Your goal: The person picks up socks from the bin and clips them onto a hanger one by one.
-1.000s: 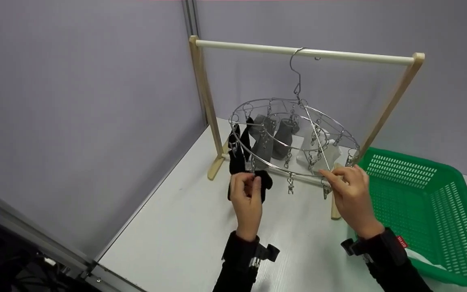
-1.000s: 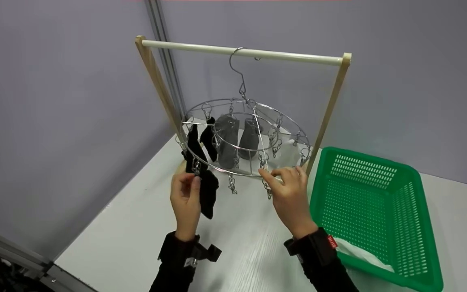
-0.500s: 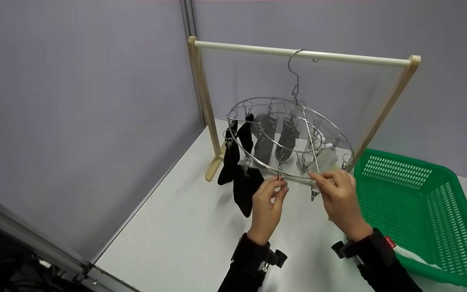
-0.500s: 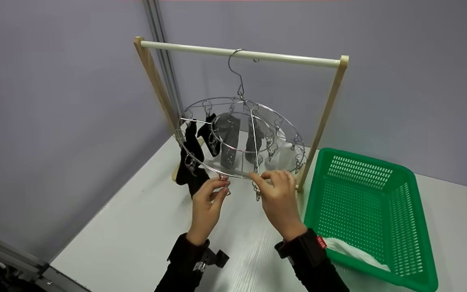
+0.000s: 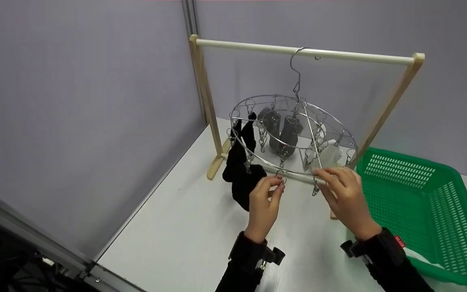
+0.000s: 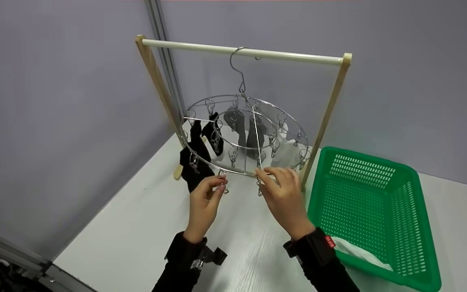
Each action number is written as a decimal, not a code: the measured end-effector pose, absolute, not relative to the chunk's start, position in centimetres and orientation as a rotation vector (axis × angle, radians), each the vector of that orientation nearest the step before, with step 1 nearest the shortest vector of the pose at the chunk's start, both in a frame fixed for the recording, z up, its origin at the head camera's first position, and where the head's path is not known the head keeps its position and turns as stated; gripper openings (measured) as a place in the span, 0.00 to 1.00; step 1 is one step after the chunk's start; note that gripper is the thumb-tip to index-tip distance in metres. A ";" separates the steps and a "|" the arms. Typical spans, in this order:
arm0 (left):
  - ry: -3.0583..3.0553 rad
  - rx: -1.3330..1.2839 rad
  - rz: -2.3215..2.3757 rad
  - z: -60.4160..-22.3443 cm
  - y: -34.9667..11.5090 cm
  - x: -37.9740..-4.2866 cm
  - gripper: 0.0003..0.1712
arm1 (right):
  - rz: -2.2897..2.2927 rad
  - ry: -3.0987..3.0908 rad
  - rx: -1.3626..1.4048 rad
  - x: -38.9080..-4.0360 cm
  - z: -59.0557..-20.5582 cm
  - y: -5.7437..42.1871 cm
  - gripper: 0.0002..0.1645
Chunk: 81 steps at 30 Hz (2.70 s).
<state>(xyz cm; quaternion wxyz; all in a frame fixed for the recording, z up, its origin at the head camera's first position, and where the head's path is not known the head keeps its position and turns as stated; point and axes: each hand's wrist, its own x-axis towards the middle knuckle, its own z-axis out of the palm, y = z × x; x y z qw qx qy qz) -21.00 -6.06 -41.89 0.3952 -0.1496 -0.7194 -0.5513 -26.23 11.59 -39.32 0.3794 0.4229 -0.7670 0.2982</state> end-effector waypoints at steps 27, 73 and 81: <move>-1.823 -0.349 -1.381 -44.1 -6.5 -22.0 0.06 | 0.242 -2.613 1.237 -32.9 -40.9 23.3 0.14; -1.855 -0.338 -1.426 -43.5 -5.1 -20.8 0.06 | 0.532 -3.134 1.625 -33.0 -44.9 27.5 0.15; -1.826 -0.339 -1.501 -43.2 -4.8 -20.8 0.12 | 0.411 -3.140 1.335 -32.3 -41.0 28.3 0.10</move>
